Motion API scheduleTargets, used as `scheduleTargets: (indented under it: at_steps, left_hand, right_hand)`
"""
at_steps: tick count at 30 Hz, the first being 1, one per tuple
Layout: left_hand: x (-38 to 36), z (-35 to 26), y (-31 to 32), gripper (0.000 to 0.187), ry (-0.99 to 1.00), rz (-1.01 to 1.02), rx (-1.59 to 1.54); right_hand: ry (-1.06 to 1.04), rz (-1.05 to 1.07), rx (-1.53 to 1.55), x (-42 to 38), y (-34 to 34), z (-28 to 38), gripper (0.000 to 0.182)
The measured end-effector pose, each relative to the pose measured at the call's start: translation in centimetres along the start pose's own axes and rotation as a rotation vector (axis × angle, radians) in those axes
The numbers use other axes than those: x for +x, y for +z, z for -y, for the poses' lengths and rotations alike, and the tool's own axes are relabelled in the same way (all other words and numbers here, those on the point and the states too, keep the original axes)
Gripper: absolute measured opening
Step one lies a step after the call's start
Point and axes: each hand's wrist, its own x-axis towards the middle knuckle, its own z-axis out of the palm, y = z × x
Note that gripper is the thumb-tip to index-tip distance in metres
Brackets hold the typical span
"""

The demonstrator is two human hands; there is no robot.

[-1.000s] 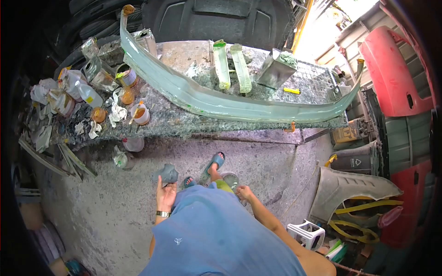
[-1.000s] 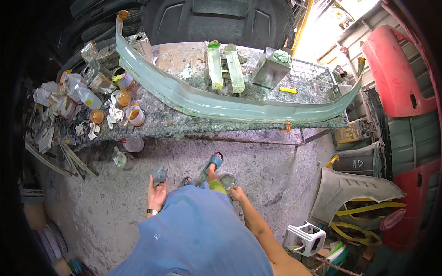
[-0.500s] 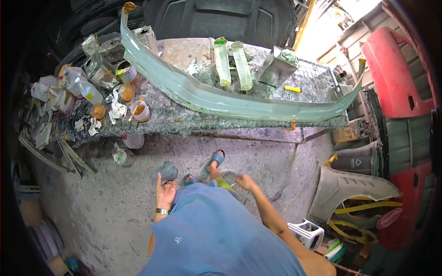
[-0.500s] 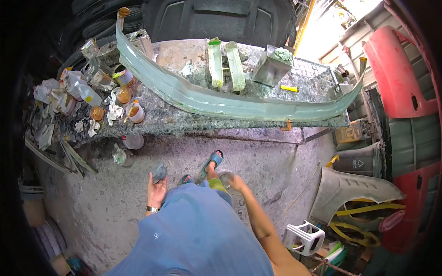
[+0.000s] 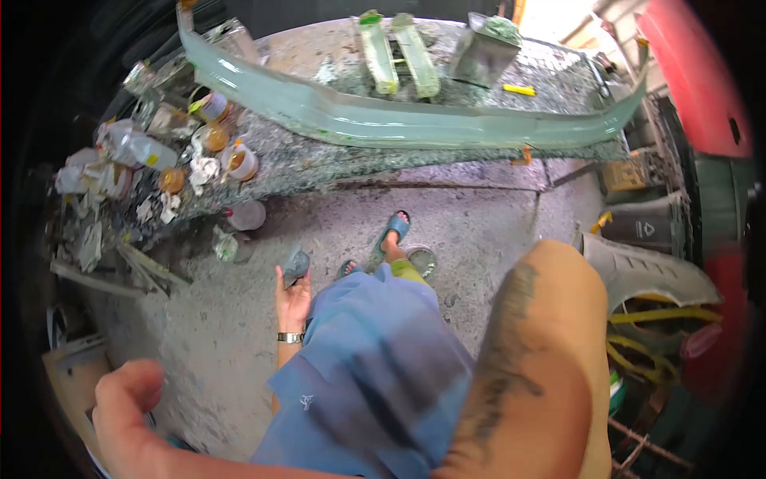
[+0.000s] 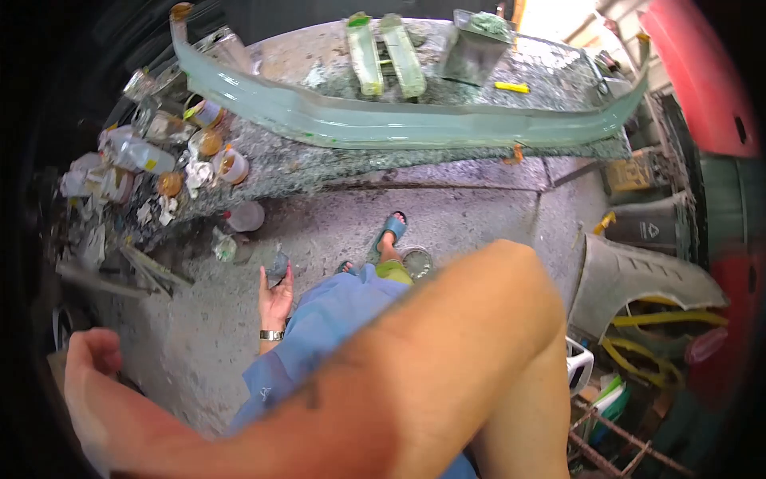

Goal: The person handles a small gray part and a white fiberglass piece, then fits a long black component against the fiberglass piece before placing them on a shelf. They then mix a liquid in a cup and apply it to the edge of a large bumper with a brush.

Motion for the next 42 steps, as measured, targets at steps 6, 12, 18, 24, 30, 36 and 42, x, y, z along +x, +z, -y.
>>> scheduleTargets:
  at_steps: [6, 12, 18, 24, 30, 36, 42]
  left_hand:
    - [-0.5, -0.4, -1.7, 0.034, -0.031, 0.066, 0.016]
    - [-1.0, 0.6, -1.0, 0.038, 0.02, 0.105, 0.042]
    - [0.5, 0.4, -2.2, 0.046, 0.142, 0.005, -0.039]
    - [0.6, 0.7, -0.2, 0.056, 0.112, -0.104, -0.339]
    - [-0.4, 5.0, 4.2, 0.044, 0.589, -0.452, 1.418]
    - [-0.6, 9.8, 12.9, 0.031, 0.682, -0.647, 2.19]
    - [-0.6, 11.9, 16.1, 0.038, 0.596, -0.662, 1.891]
  right_hand:
    - [0.207, 0.0, 0.046, 0.3, -4.0, -1.8, 0.033]
    - [0.404, -0.355, 0.764, 0.3, 4.9, -18.4, 0.021]
    - [0.968, -0.468, 1.229, 2.1, 28.9, -41.8, 0.025]
    - [1.005, -0.475, 0.694, 8.8, 43.5, -55.2, 0.03]
    - [1.324, -0.326, 0.727, 11.5, 46.6, -58.5, 0.032]
    - [1.237, -0.373, 0.944, 12.0, 50.4, -60.8, 0.03]
    - [1.291, -0.515, 0.87, 12.7, 50.0, -59.5, 0.02]
